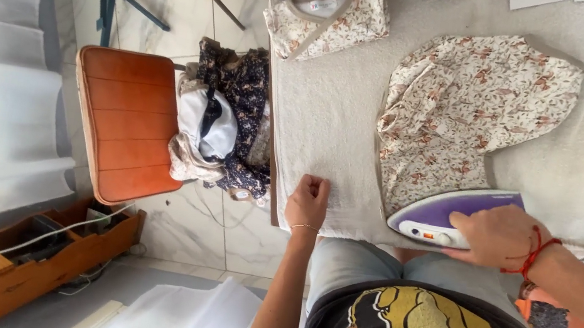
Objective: Ironing and folding baby onesies on a flat surface.
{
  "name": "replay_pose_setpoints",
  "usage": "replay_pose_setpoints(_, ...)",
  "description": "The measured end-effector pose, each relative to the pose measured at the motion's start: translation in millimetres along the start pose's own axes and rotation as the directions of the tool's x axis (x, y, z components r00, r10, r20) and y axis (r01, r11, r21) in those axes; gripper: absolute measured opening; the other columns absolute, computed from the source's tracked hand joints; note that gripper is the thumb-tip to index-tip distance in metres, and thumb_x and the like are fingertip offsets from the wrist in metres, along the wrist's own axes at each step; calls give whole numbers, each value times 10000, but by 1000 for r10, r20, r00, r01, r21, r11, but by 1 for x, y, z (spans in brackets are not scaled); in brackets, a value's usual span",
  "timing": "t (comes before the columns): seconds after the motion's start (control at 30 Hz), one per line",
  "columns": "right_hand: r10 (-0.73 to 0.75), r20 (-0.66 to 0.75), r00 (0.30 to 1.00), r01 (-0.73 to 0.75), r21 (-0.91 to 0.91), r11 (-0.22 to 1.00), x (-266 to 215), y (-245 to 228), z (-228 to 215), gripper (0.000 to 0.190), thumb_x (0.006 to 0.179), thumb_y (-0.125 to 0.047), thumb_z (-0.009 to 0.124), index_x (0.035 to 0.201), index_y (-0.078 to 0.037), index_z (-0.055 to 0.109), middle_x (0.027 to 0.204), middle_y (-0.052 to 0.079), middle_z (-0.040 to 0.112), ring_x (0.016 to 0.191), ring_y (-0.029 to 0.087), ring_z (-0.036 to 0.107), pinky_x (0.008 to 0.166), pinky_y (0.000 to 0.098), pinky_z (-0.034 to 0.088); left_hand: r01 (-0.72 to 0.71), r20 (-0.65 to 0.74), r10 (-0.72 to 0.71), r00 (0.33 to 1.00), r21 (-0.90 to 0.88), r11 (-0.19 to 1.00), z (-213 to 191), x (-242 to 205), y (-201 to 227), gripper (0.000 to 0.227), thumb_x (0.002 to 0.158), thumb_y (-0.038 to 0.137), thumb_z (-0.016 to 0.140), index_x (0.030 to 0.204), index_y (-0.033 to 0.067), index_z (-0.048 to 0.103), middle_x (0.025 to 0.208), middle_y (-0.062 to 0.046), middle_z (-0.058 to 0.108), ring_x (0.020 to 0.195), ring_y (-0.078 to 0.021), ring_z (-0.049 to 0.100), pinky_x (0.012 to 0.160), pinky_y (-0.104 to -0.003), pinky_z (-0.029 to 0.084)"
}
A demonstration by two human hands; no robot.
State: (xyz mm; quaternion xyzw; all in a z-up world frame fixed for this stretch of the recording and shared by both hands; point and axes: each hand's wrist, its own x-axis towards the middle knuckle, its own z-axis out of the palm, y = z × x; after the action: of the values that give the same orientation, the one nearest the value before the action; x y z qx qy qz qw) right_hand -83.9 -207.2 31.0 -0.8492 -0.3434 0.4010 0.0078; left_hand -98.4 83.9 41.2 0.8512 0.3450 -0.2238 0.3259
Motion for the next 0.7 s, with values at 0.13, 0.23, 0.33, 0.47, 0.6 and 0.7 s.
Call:
replay_pose_setpoints(0.13, 148, -195, 969, -138, 65, 988, 5, -5, -56, 466, 794, -574, 430, 887, -126, 519, 668, -9, 591, 435, 56, 578, 335, 155, 516, 3, 15, -3, 1000, 6, 1000, -1, 0, 3, 189, 765, 361, 472, 696, 190, 511, 550, 81, 496, 515, -105, 463, 472, -291, 342)
replay_pose_setpoints(0.23, 369, -130, 921, -323, 278, 905, 15, -14, -79, 438, 783, -517, 466, 901, -102, 539, 726, -17, 602, 516, 61, 591, 424, 165, 546, 12, 10, -12, 1000, 4, 1000, -1, -1, 4, 187, 769, 356, 464, 676, 196, 492, 528, 87, 462, 495, -94, 430, 463, -281, 325)
replay_pose_setpoints(0.33, 307, -150, 940, -258, 277, 925, 18, -24, -45, 446, 693, -584, 507, 796, -151, 539, 661, 3, 619, 567, 129, 617, 494, 233, 523, 20, 2, -20, 1000, 30, 999, 1, -1, 0, 201, 759, 394, 479, 704, 204, 513, 559, 40, 518, 599, -171, 514, 572, -327, 394)
replay_pose_setpoints(0.47, 340, -262, 903, -284, 228, 931, 25, -23, -45, 446, 673, -640, 491, 723, -199, 533, 590, 1, 635, 594, 147, 656, 547, 259, 518, 12, -4, -11, 1000, 41, 999, 5, 6, -6, 242, 737, 434, 509, 746, 195, 547, 604, -40, 591, 709, -279, 610, 673, -399, 464)
replay_pose_setpoints(0.6, 501, -314, 806, -371, 391, 842, 30, -33, -74, 502, 719, -603, 471, 737, -104, 520, 581, 96, 626, 610, 237, 653, 529, 321, 509, 17, 7, -17, 1000, -3, 1000, 12, 15, -7, 216, 739, 425, 513, 714, 213, 552, 548, 32, 590, 649, -201, 616, 653, -339, 475)
replay_pose_setpoints(0.7, 499, -226, 837, -382, 412, 827, 26, -35, -58, 472, 729, -580, 486, 742, -111, 535, 578, 81, 617, 595, 228, 647, 522, 288, 506, -103, 4, 105, 994, -155, 983, 19, 21, 3, 200, 783, 364, 535, 793, 168, 576, 650, -26, 606, 664, -195, 582, 630, -334, 454)
